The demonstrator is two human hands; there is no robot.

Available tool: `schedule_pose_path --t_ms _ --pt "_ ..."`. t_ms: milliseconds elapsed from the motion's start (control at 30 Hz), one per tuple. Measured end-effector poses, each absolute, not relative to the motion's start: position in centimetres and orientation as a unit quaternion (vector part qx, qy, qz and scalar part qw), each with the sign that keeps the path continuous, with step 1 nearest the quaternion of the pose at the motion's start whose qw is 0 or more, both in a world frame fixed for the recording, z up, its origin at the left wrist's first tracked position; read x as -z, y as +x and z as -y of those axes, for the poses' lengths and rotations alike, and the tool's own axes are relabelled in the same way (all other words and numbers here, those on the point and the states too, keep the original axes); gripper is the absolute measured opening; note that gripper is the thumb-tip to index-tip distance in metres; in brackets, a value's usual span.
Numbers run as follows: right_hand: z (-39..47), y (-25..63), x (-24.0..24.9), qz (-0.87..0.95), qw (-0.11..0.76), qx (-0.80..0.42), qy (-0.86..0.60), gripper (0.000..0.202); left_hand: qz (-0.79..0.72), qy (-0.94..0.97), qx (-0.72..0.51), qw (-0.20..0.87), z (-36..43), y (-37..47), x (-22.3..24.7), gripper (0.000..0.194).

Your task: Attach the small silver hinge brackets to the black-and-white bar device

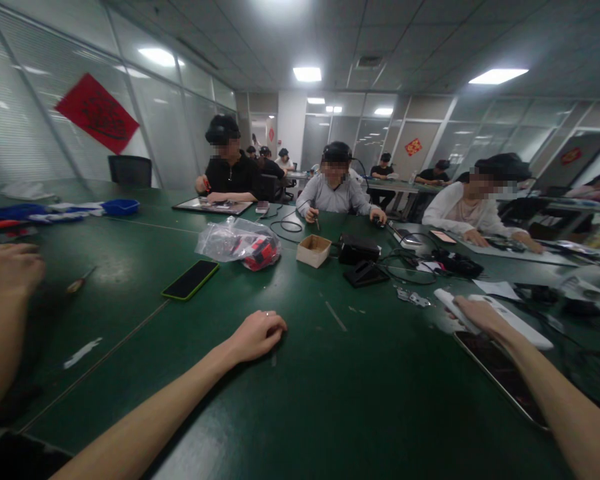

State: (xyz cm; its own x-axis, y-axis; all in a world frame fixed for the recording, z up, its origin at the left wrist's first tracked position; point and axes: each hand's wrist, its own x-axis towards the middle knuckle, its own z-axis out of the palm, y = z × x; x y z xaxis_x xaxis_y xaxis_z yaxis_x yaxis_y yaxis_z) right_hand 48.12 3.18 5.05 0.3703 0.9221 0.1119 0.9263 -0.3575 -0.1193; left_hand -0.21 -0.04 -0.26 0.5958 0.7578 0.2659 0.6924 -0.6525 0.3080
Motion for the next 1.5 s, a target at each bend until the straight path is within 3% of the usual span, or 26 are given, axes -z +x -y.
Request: schedule_pose_path --t_ms 100,167,233,333,600,767,1133,1500 --pt "-1.9 46.8 -4.4 0.582 0.093 -0.101 -0.801 0.047 -0.408 0.887 -0.2 0.082 0.1 -0.2 0.3 0.018" --pt "-0.7 44.6 -4.0 0.594 0.117 -0.175 -0.777 0.038 -0.407 0.885 -0.208 0.083 0.1 -0.2 0.2 0.017" --pt "0.8 41.0 -3.9 0.624 0.105 -0.181 -0.753 0.029 -0.406 0.884 -0.216 0.087 0.3 -0.2 0.1 0.017" --pt "3.2 33.9 -3.9 0.656 0.079 -0.187 -0.727 0.035 -0.411 0.88 -0.222 0.091 0.5 -0.2 -0.2 0.015" --pt "6.1 21.1 -2.9 0.723 0.159 -0.287 -0.607 0.039 -0.392 0.895 -0.192 0.087 1.4 0.0 -0.8 0.026" --pt "5.2 20.9 -2.6 0.761 0.206 -0.268 -0.554 0.032 -0.377 0.906 -0.171 0.083 1.6 0.6 -0.5 0.014" --pt "4.1 23.8 0.6 0.822 0.252 -0.148 -0.489 0.026 -0.405 0.893 -0.178 0.084 1.3 1.2 -0.2 0.017" --pt "4.2 24.0 0.1 0.827 0.284 -0.148 -0.461 0.021 -0.396 0.893 -0.191 0.098 1.1 1.2 -0.1 0.015"
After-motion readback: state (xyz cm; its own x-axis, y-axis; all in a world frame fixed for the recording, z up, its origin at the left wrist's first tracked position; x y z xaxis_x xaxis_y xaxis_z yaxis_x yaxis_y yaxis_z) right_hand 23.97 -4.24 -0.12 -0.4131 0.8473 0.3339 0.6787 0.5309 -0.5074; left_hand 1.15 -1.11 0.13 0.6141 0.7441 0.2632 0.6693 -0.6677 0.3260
